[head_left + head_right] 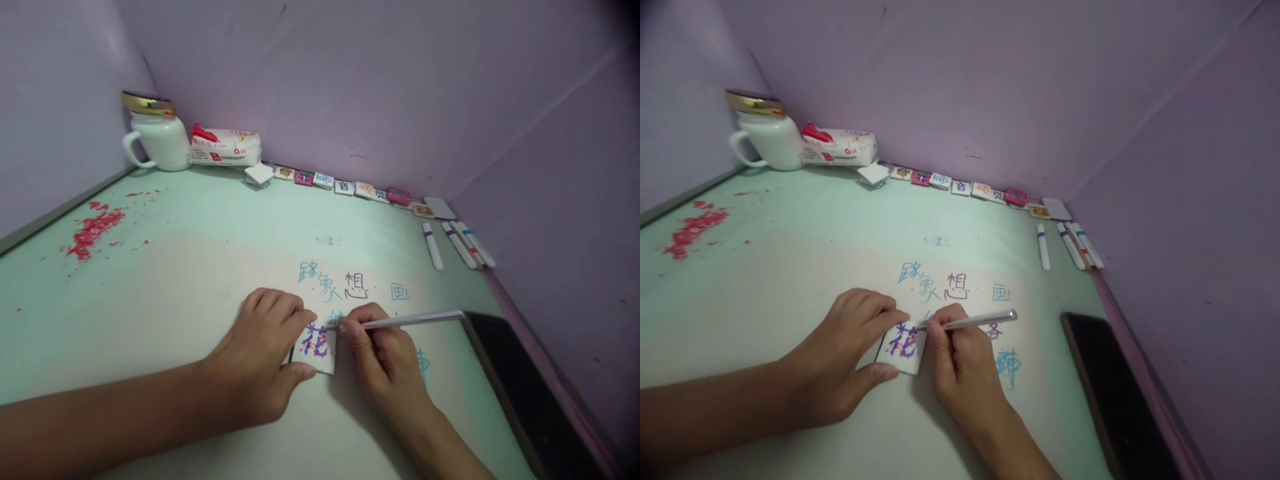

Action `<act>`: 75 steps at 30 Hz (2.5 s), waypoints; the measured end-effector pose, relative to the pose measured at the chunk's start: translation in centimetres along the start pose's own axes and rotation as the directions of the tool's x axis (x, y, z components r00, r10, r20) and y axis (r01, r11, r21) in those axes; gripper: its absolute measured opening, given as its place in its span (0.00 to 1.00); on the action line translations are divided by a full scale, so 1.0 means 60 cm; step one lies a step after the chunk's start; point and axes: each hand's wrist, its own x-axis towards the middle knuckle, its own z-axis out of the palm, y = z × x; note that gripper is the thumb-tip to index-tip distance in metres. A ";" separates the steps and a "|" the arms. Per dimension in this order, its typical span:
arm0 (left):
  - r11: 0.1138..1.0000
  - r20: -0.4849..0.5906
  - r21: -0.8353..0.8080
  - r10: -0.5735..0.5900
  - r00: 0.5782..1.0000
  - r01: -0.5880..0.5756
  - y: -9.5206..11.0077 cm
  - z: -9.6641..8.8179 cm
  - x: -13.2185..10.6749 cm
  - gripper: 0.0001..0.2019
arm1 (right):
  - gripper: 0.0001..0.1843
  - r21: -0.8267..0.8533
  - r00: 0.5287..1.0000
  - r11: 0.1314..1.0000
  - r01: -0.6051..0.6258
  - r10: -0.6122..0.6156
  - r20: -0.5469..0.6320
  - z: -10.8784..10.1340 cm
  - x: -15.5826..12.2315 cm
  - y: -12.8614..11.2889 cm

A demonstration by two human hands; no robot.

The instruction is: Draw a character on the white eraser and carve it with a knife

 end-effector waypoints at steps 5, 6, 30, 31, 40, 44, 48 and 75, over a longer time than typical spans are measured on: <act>1.000 -0.002 0.008 0.002 1.000 -0.002 0.000 0.000 0.000 0.15 | 0.10 -0.003 0.999 1.000 0.030 -0.030 -0.023 0.001 0.000 0.001; 1.000 -0.004 0.010 0.003 1.000 -0.002 -0.001 0.000 -0.001 0.16 | 0.10 -0.003 0.999 0.999 0.038 -0.038 -0.030 0.001 0.000 0.001; 0.997 -0.063 0.037 0.065 0.996 -0.063 -0.009 0.006 -0.005 0.19 | 0.11 -0.010 0.996 0.999 0.042 -0.043 -0.082 0.001 0.002 -0.003; 0.997 -0.062 0.037 0.065 0.996 -0.063 -0.009 0.006 -0.005 0.19 | 0.11 0.004 0.996 1.000 0.028 -0.027 -0.086 0.001 0.001 -0.002; 0.999 -0.102 0.046 0.032 0.994 -0.027 -0.007 0.010 -0.004 0.19 | 0.15 0.183 0.986 0.981 -0.067 0.093 -0.139 0.012 -0.006 0.005; 0.999 -0.076 0.039 0.009 0.997 -0.006 -0.006 0.009 -0.003 0.19 | 0.16 0.114 0.989 0.993 -0.010 0.027 -0.147 0.015 -0.006 -0.001; 0.999 -0.072 0.039 0.000 0.997 0.003 -0.005 0.008 -0.002 0.20 | 0.14 0.058 0.991 0.998 0.030 -0.022 -0.135 0.015 -0.005 -0.005; 0.997 -0.107 0.077 0.002 0.994 0.006 0.001 0.006 0.000 0.17 | 0.09 -0.041 0.995 0.998 0.051 -0.054 -0.088 0.015 -0.002 -0.011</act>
